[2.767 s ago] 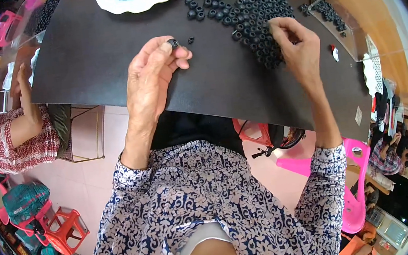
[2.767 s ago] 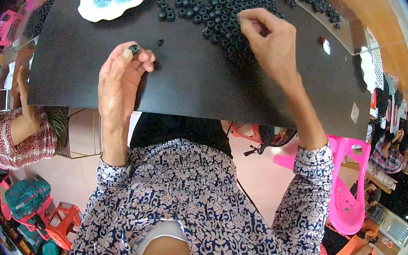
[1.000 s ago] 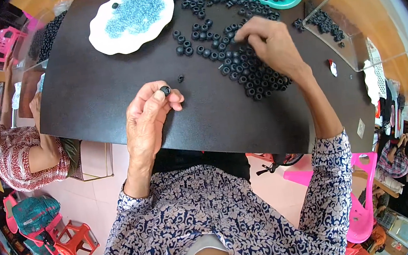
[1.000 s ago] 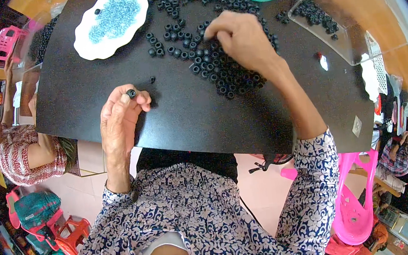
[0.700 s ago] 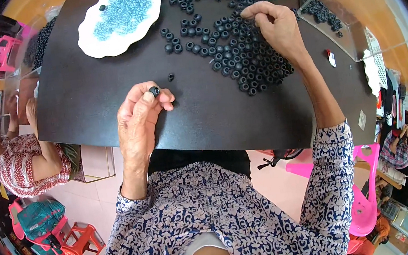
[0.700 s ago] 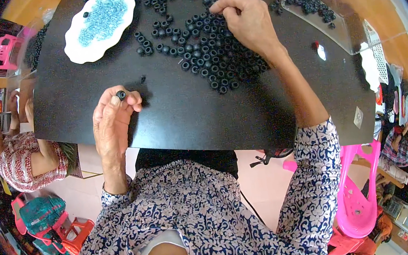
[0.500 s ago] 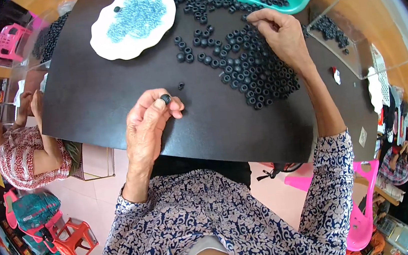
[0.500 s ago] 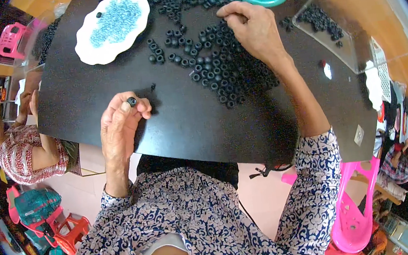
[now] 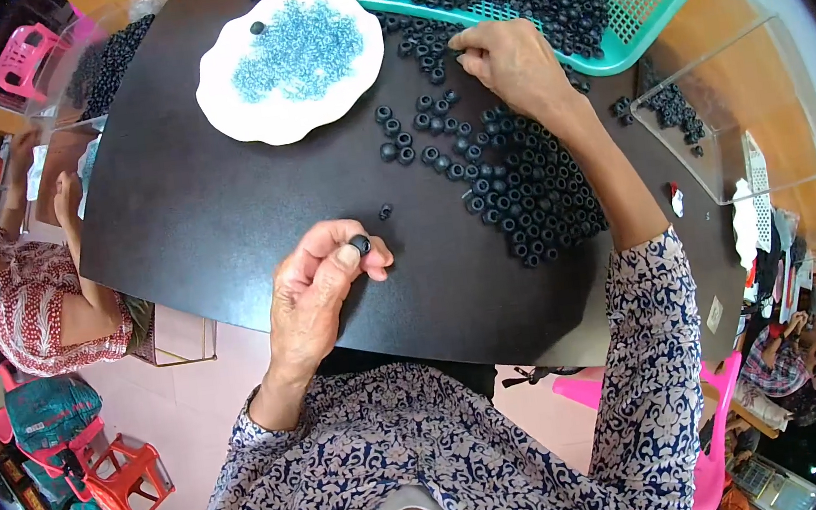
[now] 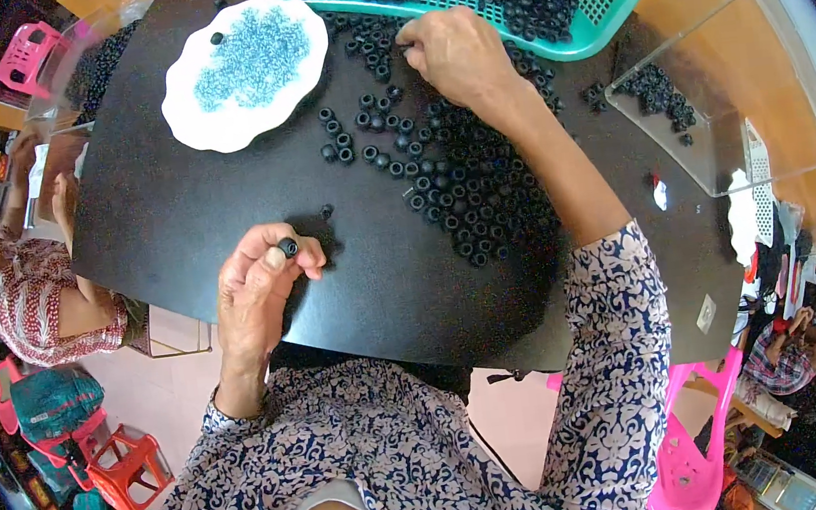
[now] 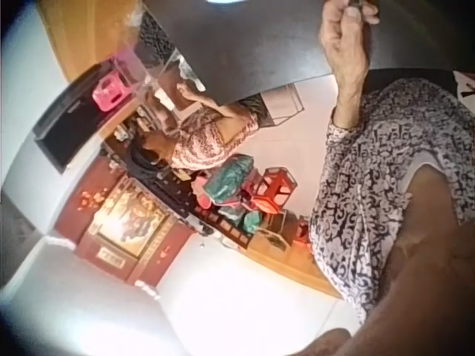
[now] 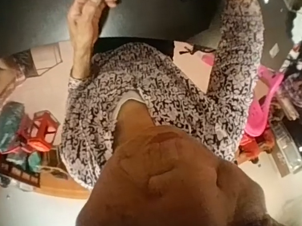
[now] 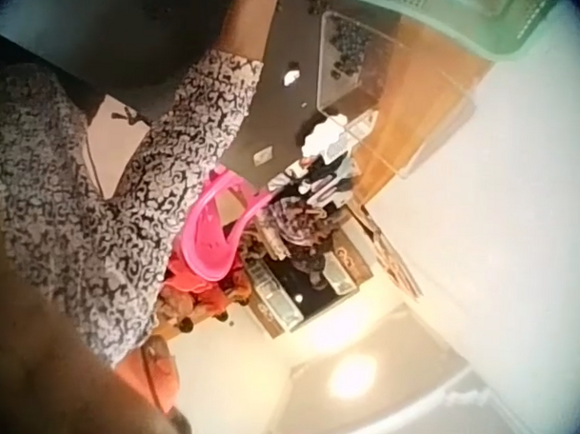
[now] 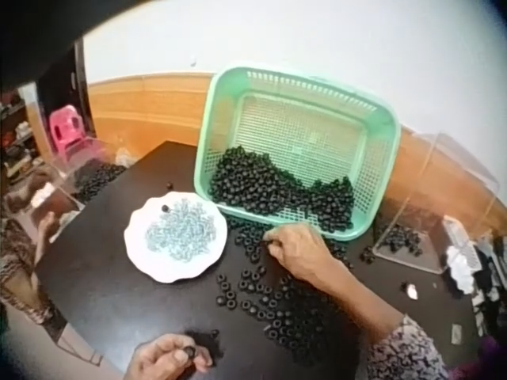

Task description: Manually inserting small light blue beads into black plastic ring components at a workstation.

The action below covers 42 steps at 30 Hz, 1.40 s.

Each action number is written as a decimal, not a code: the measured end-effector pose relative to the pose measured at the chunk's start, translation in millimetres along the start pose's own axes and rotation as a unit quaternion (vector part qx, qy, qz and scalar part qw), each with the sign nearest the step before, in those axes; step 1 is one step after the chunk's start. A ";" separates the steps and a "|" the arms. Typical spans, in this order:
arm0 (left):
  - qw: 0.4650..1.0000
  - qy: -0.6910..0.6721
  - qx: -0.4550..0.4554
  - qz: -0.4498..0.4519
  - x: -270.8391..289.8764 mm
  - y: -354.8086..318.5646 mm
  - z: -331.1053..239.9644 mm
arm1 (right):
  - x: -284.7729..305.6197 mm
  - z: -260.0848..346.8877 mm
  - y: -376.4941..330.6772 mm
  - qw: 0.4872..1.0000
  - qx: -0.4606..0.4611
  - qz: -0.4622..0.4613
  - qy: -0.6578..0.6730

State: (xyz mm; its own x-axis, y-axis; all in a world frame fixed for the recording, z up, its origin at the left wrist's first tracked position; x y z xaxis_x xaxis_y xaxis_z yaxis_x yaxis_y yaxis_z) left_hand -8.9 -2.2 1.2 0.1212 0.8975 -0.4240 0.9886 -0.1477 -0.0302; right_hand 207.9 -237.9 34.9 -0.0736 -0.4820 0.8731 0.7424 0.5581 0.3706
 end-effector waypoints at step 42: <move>0.999 0.036 0.004 0.033 3.2 -3.3 -1.0 | 0.6 166.4 -90.9 0.962 0.014 -0.001 0.272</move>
State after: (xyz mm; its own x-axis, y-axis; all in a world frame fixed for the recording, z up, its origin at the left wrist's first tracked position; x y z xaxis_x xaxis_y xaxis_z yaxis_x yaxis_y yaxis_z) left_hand -11.6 1.5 0.9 0.1933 0.9130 -0.3592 0.9773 -0.2114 -0.0115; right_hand 29.5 -176.5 54.4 0.2896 -0.7611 0.5805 0.7237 0.5710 0.3876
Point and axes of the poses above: each hand's wrist, its own y-axis towards the middle knuckle, its own x-axis out of the back of the hand, z = x × y, the point moved 1 cm from there along y, towards the middle knuckle, and after that the axes turned 9 degrees about y, right-handed, at the moved point
